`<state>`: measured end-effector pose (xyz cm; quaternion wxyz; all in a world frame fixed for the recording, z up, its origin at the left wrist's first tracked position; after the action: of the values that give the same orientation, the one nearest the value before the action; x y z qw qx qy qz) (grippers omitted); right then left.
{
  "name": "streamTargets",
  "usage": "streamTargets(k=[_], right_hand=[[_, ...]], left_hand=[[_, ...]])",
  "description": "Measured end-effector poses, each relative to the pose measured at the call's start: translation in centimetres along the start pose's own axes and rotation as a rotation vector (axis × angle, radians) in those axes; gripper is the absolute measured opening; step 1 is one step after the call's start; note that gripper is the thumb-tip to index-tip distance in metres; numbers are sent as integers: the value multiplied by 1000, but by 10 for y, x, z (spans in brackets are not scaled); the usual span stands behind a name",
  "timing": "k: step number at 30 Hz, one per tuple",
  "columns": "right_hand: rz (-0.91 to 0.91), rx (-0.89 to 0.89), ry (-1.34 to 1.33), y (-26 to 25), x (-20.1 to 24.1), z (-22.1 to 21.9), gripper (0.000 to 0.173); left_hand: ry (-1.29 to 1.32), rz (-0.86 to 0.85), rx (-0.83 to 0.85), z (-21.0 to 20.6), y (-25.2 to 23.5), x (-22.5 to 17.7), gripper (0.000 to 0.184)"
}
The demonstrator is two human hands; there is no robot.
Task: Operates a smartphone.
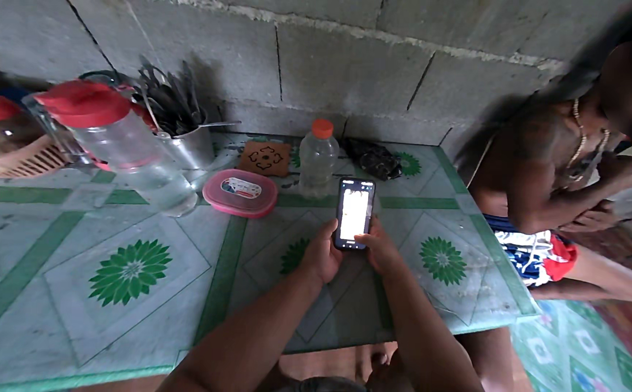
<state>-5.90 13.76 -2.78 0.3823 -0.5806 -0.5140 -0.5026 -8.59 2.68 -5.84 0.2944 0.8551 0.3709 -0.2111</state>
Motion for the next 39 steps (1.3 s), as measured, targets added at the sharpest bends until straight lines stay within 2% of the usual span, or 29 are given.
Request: streamTargets(k=[14,17,20,22,25,28,31,36,39], right_hand=[[10,22,21,-2,-1,1,89],[22,4,-7,-1,-1,2,81],[3,-49,-38,2,-3,5,61],[-4,-73,-35,2,-3,6,59],[-14,-95,-30,2,-3,8,62],[8,-51,3,1,-2,5,79],[18,-23,23,-3,-3,5,89],[20,-15,-62,0,-4,5,80],[35,3,-68,-1,-3,4,83]], left_hand=[[-12,-14,18,-1,0,-1,40],[-12,-6,10,0,1,-1,44],[6,4,-14,0,1,0,47],[2,6,-16,0,1,-1,46],[-7,3,-4,-1,2,-1,46],[-10,4,-4,-2,3,-2,47],[-6,-5,4,-3,4,-3,47],[10,14,4,-3,4,0,47],[12,7,-7,-3,4,-1,44]])
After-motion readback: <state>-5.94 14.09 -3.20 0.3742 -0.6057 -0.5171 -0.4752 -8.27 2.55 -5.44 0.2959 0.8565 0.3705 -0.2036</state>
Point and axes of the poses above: each hand's wrist, its own y-axis away from the middle knuckle, its own z-axis out of the back of the hand, x = y × z, the point moved 9 cm from there along -y, towards the middle knuckle, and after that the axes turned 1 degree about y, right-handed, at the moved point
